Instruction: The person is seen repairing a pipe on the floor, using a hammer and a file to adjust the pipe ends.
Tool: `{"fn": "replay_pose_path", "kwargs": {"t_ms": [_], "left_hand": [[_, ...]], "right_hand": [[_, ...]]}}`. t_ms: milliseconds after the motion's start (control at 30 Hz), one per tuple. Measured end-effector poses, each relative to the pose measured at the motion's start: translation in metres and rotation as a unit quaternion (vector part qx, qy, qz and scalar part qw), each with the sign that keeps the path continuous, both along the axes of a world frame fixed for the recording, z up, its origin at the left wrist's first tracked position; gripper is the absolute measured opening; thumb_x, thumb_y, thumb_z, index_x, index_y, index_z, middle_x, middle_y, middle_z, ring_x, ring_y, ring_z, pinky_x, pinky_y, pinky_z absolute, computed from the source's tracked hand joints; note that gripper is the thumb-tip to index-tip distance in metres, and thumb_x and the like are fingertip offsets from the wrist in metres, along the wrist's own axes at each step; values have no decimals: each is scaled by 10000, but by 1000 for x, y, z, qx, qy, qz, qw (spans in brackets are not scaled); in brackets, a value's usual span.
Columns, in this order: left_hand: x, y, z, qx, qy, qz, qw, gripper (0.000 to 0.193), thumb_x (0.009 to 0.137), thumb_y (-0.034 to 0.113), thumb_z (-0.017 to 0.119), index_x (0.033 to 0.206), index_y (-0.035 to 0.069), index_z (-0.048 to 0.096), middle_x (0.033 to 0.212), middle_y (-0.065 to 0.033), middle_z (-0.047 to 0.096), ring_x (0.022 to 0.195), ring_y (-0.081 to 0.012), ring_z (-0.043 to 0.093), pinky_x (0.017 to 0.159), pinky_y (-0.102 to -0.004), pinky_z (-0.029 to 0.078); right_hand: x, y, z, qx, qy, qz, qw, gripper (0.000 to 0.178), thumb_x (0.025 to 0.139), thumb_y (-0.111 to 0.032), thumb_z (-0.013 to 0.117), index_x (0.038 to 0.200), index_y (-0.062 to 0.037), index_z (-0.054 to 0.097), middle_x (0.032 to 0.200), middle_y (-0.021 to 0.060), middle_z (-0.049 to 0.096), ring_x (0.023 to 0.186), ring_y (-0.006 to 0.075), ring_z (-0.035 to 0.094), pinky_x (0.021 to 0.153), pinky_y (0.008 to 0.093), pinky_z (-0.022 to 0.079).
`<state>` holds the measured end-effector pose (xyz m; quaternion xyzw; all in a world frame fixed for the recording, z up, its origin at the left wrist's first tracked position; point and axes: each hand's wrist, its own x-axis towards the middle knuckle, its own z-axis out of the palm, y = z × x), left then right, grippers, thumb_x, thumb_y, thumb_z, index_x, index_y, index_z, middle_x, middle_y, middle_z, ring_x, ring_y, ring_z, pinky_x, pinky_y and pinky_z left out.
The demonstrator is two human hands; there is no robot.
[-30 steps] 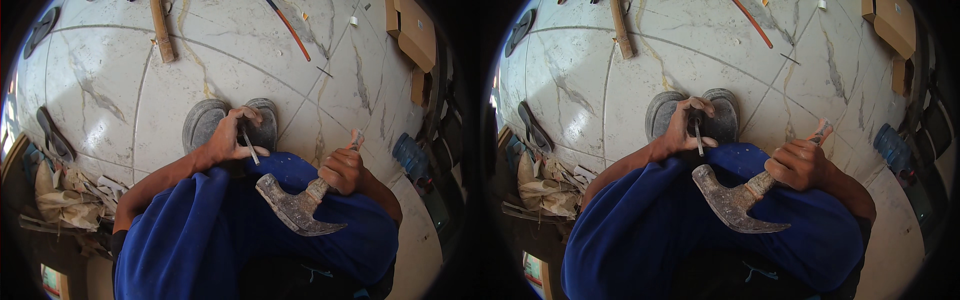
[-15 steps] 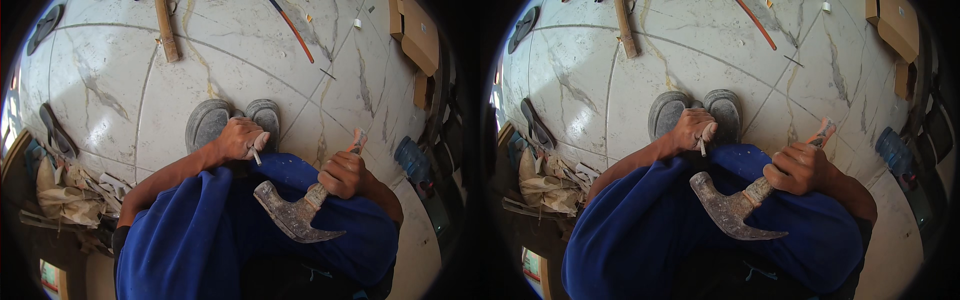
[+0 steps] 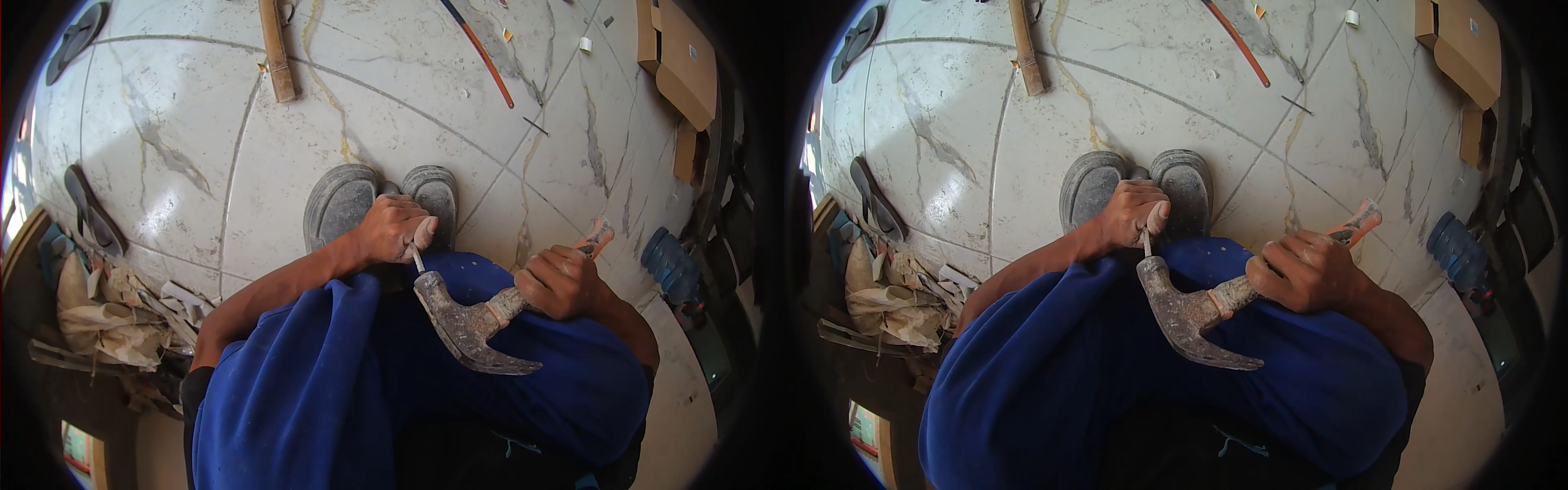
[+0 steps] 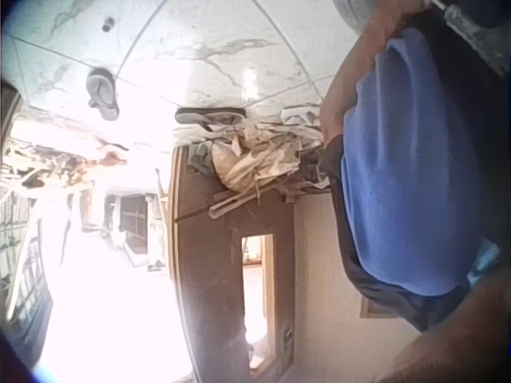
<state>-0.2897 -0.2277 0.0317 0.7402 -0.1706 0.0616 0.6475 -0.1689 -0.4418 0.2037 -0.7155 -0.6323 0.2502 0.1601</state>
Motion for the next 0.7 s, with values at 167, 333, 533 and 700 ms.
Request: {"fn": "replay_pose_path", "kwargs": {"t_ms": [167,333,533,700], "left_hand": [[1,-1,4,-1,-8,16,1000,271,832,54,552,572,73,477,527,-77,490,465,-263,502,479,-368,429],[-2,-4,-1,-14,2,17,1000,276,831,53,550,568,74,470,516,-75,476,459,-266,494,478,-372,428],[0,-2,2,-12,-2,8,1000,281,836,62,543,566,73,464,514,-77,471,458,-266,493,481,-377,430],[-3,-2,0,-17,14,2,1000,254,834,64,539,589,68,475,530,-82,472,471,-269,497,488,-382,433]], "right_hand": [[2,1,8,82,74,-9,994,255,746,-138,660,919,-69,485,622,37,471,488,132,533,397,268,425],[4,3,7,0,-5,2,1000,244,750,-146,666,898,-67,488,620,37,473,486,129,532,392,262,426],[2,3,8,35,34,2,999,191,761,-138,653,864,-67,509,621,37,471,494,130,541,404,260,440],[7,6,14,10,-33,39,999,181,757,-143,661,823,-66,511,611,28,450,499,130,543,403,267,436]]}}
